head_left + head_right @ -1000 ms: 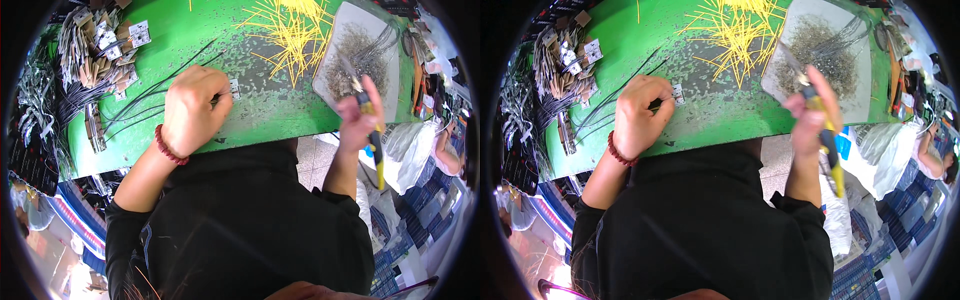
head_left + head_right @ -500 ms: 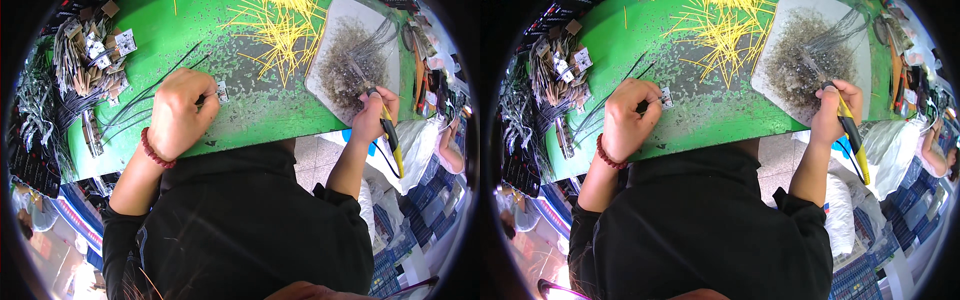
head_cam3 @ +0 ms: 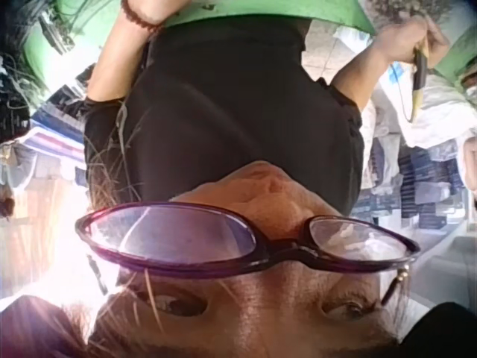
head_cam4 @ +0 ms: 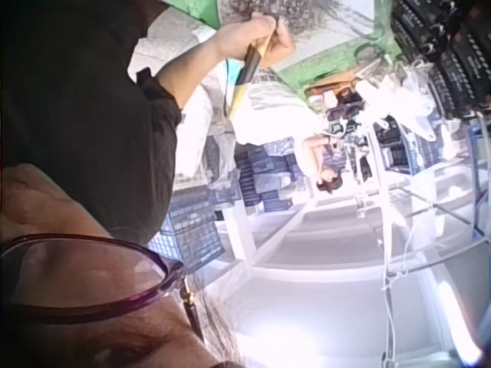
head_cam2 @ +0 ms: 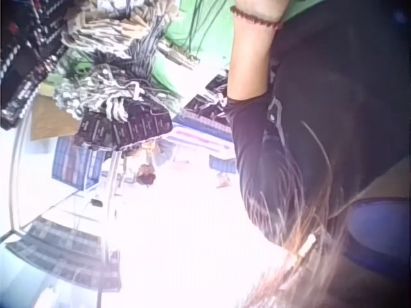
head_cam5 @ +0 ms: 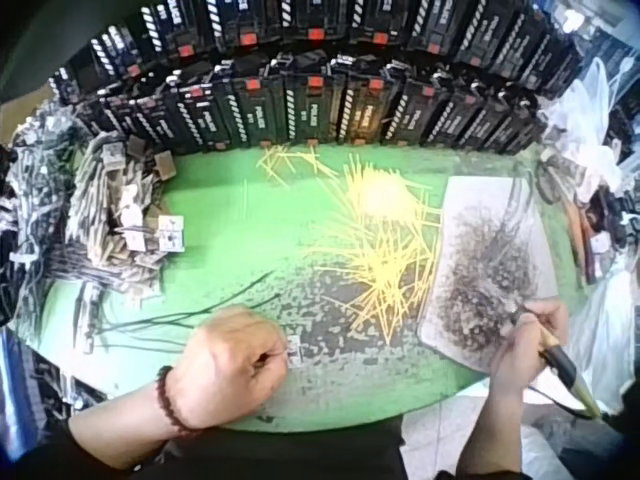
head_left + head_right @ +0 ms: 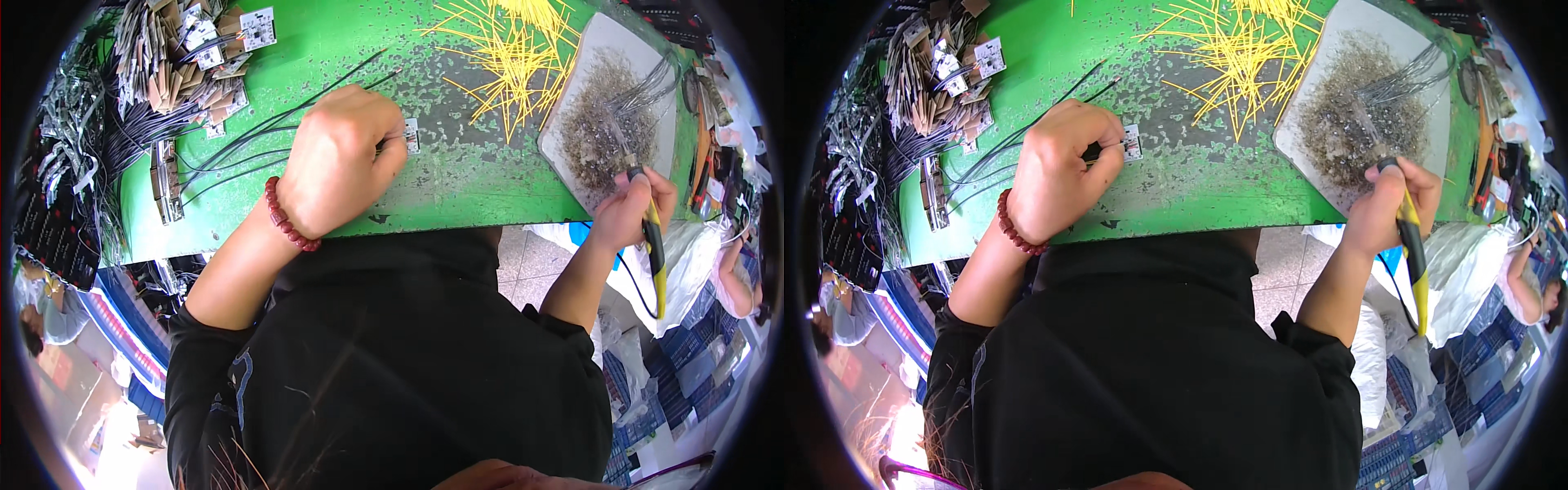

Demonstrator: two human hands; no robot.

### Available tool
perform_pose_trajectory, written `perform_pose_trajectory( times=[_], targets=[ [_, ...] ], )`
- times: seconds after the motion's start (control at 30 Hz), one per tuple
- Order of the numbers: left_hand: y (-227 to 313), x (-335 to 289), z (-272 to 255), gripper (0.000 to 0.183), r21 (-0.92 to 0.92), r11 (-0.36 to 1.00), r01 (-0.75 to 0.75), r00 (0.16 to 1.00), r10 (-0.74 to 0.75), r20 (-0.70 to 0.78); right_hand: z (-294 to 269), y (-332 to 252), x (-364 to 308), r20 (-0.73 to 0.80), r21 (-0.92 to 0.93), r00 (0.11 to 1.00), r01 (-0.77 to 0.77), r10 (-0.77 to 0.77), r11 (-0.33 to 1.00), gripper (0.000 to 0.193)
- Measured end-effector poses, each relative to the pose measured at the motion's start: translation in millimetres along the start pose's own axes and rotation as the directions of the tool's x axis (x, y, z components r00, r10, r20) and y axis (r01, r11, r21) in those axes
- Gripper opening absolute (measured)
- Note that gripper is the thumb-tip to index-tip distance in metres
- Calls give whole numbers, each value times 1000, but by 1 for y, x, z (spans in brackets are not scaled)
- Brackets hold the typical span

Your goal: The person solders wires to circuit boards using a soldering iron, fits assemblies into a plastic casing, and solders additional wires onto circuit boards.

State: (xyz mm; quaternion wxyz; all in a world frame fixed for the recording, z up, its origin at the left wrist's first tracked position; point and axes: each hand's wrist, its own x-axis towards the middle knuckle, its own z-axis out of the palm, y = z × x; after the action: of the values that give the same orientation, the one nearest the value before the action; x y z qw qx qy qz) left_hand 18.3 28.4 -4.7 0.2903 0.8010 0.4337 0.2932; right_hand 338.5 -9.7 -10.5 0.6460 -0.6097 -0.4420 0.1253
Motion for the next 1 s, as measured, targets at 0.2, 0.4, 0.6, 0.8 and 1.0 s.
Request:
perform_pose_trajectory(
  times=[0.2,0.4,0.6,0.8,1.0],
  targets=[
    [-3,-1,0,7,6,1000,-24,1000,24,-18,-5,10,5,23,-119,999,-19,22,993,8],
    [-2,-2,-1,8,4,1000,-15,1000,15,-18,-3,12,2,-10,-45,1000,-1,1,999,10],
    [-2,0,-2,8,23,1000,10,999,-11,37,13,-17,-30,211,210,977,-31,-15,977,13],
    [-3,0,-2,7,70,997,10,999,-13,52,45,-32,-74,555,311,831,-249,38,917,26],
    [-6,1,-4,6,75,997,27,996,-33,80,49,-25,-81,629,230,774,-277,75,933,24]
  ],
)
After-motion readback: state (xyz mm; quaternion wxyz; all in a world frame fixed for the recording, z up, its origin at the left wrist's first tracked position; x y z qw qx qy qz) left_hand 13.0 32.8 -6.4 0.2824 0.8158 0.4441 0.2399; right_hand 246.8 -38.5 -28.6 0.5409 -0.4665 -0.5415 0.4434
